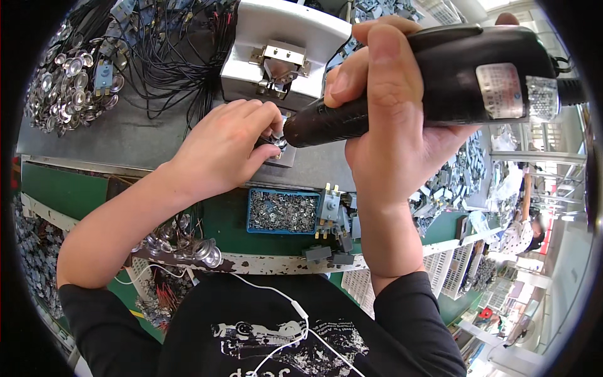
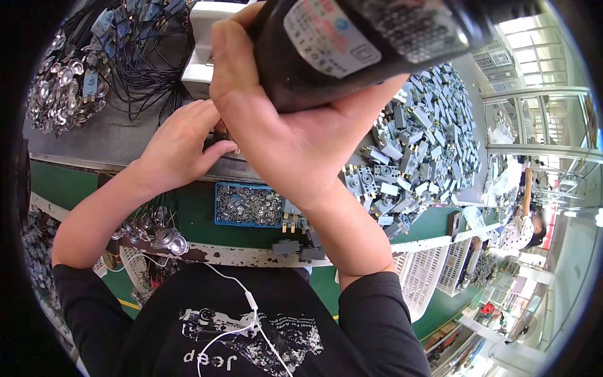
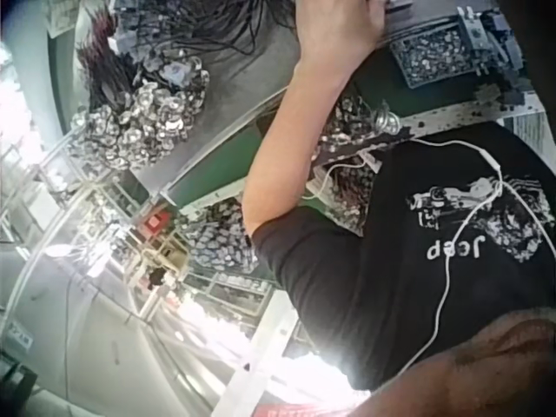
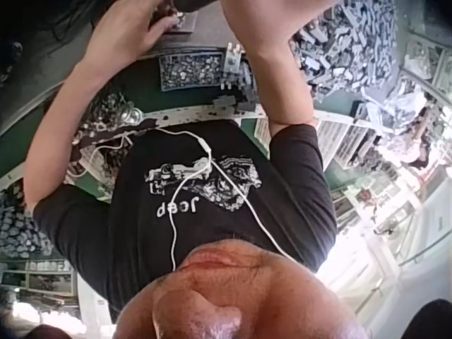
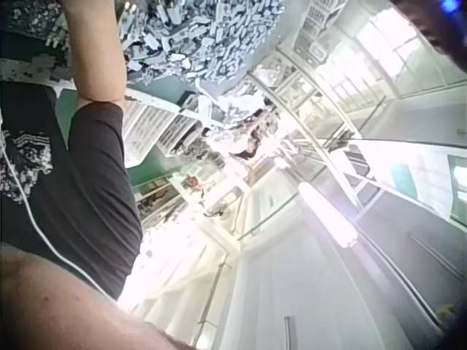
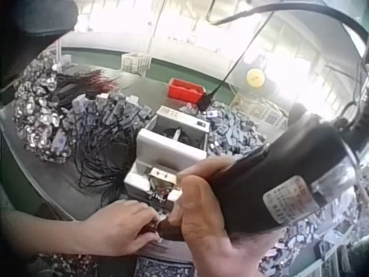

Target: Assembling electronic or mechanical components by placing them in a fixture and securing them with an electric screwdriver.

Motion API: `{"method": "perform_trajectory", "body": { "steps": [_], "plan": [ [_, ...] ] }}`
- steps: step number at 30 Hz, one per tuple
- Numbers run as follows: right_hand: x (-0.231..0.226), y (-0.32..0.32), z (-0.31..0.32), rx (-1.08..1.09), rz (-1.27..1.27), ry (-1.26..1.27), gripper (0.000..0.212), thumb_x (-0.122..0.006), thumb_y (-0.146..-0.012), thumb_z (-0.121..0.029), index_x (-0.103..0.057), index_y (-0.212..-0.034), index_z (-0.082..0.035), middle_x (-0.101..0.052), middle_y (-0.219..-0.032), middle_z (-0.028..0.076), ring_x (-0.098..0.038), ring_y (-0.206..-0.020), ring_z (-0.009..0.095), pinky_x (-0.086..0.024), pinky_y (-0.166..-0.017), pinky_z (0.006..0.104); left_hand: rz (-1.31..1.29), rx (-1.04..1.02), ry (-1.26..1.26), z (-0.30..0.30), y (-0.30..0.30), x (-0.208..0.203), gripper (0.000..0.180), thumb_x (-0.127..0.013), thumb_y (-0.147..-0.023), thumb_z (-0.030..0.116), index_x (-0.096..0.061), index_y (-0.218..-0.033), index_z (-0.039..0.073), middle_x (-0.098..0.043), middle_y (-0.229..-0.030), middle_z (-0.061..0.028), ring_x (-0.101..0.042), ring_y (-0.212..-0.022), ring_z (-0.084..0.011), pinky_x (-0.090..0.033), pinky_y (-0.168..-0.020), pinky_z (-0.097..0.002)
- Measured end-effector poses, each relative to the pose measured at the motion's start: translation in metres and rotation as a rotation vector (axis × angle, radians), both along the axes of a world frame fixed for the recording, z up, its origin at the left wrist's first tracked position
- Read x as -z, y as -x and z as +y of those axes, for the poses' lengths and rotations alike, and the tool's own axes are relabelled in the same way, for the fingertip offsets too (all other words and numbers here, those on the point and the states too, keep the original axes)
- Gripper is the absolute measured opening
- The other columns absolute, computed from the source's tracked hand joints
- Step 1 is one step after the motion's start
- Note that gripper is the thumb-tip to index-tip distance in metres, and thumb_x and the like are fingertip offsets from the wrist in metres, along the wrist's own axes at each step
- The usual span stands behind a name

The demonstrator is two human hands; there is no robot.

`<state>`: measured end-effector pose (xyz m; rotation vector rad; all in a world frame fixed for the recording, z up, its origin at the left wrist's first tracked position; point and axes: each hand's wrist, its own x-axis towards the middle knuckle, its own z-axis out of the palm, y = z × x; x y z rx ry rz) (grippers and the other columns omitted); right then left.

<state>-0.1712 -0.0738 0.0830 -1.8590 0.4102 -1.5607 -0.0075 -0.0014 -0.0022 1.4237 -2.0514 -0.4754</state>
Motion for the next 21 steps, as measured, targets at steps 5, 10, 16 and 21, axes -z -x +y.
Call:
{"method": "perform_trajectory", "body": {
  "steps": [5, 10, 16, 21],
  "plan": [
    [0.001, -0.006, 0.0, -0.055, -0.01, -0.03, 0.091, -0.063, -0.099, 0.003, -0.001, -0.163, -0.015, -0.069, -0.101, 0.018, -0.065, -0.06, 0.015, -0.056, -0.056, 0.0287, 0.026, -0.016, 0.013, 0.002, 0.0, 0.003, 0.031, -0.077, -0.086, 0.013, -0.056, -0.11, 0.01, -0.063, -0.097, -0.0077, -0.063, -0.097, -0.0305, -0.049, -0.088, -0.043],
    [0.0, -0.006, -0.001, -0.13, -0.016, -0.084, 0.095, -0.064, -0.098, 0.003, 0.003, -0.163, -0.015, -0.069, -0.1, 0.018, -0.065, -0.06, 0.015, -0.056, -0.057, 0.0284, 0.04, -0.01, -0.109, 0.002, -0.001, -0.002, 0.038, -0.077, -0.087, 0.014, -0.058, -0.119, 0.009, -0.062, -0.109, -0.0101, -0.064, -0.104, -0.032, -0.051, -0.091, -0.0437],
    [0.001, -0.005, 0.001, -0.17, 0.006, -0.104, 0.099, -0.065, -0.098, 0.002, 0.007, -0.164, -0.016, -0.069, -0.098, 0.017, -0.065, -0.06, 0.015, -0.055, -0.058, 0.0285, -0.024, 0.039, 0.036, 0.001, -0.001, 0.009, 0.042, -0.076, -0.088, 0.015, -0.059, -0.126, 0.006, -0.059, -0.127, -0.0093, -0.061, -0.117, -0.0328, -0.053, -0.097, -0.0435],
    [0.003, -0.008, 0.004, -0.152, -0.015, -0.129, 0.103, -0.066, -0.099, -0.001, 0.012, -0.164, -0.02, -0.068, -0.095, 0.016, -0.065, -0.06, 0.015, -0.056, -0.058, 0.0297, 0.019, 0.027, -0.026, 0.001, -0.001, 0.008, 0.04, -0.075, -0.089, 0.015, -0.06, -0.124, 0.005, -0.058, -0.13, -0.0078, -0.06, -0.119, -0.032, -0.053, -0.098, -0.0428]
  ]
}}
